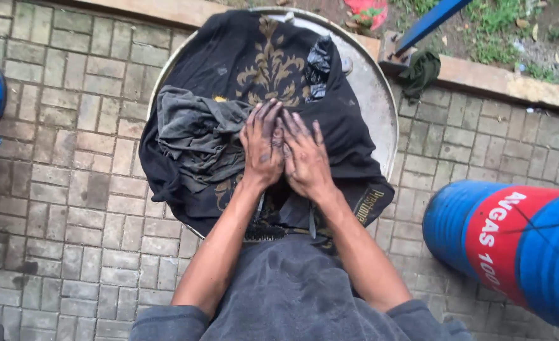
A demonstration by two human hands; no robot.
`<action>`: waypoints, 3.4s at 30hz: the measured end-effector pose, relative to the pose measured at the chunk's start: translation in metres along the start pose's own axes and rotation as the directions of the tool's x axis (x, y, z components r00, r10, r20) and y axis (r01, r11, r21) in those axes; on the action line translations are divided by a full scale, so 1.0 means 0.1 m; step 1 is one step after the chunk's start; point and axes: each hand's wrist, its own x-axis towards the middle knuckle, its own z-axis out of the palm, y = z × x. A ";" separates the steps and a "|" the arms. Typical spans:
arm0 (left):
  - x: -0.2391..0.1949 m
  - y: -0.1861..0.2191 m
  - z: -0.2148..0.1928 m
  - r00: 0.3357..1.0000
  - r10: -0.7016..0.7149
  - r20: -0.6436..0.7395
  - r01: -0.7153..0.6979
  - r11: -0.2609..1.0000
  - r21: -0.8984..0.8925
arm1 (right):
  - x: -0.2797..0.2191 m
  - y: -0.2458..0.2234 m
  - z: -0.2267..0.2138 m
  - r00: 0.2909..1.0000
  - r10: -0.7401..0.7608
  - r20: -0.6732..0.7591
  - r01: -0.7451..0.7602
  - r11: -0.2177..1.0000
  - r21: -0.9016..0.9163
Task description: The person cleans a cylindrical metal part using a piece of sandpaper and a dark cloth. They rub the sandpaper against the metal surface and then wipe it with the cloth, repeating the process while rotating the object on a patterned mat.
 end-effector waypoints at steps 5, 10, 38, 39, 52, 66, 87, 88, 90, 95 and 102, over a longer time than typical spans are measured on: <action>-0.08 0.06 0.00 0.977 -0.156 0.149 0.167 0.984 -0.067 | -0.68 -0.14 -0.22 0.988 0.076 0.131 -0.073 0.997 -0.033; -0.10 0.03 0.03 0.964 -0.181 0.195 0.218 0.958 -0.185 | -0.71 -0.05 -0.25 0.974 0.102 0.200 -0.080 0.990 -0.116; -0.08 0.08 -0.01 0.980 -0.141 0.142 0.161 0.976 -0.144 | -0.53 0.16 -0.31 0.969 0.243 0.048 -0.238 0.968 -0.080; -0.06 0.10 -0.01 0.980 -0.143 0.140 0.164 0.975 -0.147 | -0.51 0.12 -0.26 0.961 0.276 0.006 -0.276 0.961 -0.013; -0.06 0.03 0.07 0.982 -0.148 0.116 0.165 0.974 -0.153 | -0.59 -0.13 -0.23 0.980 0.200 0.019 -0.201 0.977 0.078; -0.08 0.05 0.03 0.985 -0.124 0.117 0.148 0.963 -0.226 | -0.47 0.11 -0.47 0.952 0.302 -0.042 -0.303 0.953 0.000; -0.06 0.05 0.08 0.984 -0.146 0.099 0.166 0.957 -0.239 | -0.42 0.45 -0.09 0.967 0.172 -0.186 -0.154 0.982 0.110; -0.06 0.06 0.06 0.984 -0.147 0.097 0.167 0.957 -0.238 | -0.40 0.47 -0.16 0.968 0.170 -0.185 -0.152 0.982 0.110; -0.05 0.09 0.04 0.982 -0.143 0.121 0.169 0.954 -0.247 | -0.39 0.52 -0.32 0.983 0.131 -0.131 -0.149 0.980 -0.134; -0.05 0.09 0.04 0.985 -0.141 0.097 0.160 0.958 -0.236 | -0.39 0.42 -0.25 0.956 0.247 -0.160 -0.275 0.942 -0.190; -0.03 0.12 0.02 0.987 -0.131 0.089 0.150 0.954 -0.259 | -0.23 0.44 -0.45 0.951 0.272 -0.148 -0.300 0.928 -0.222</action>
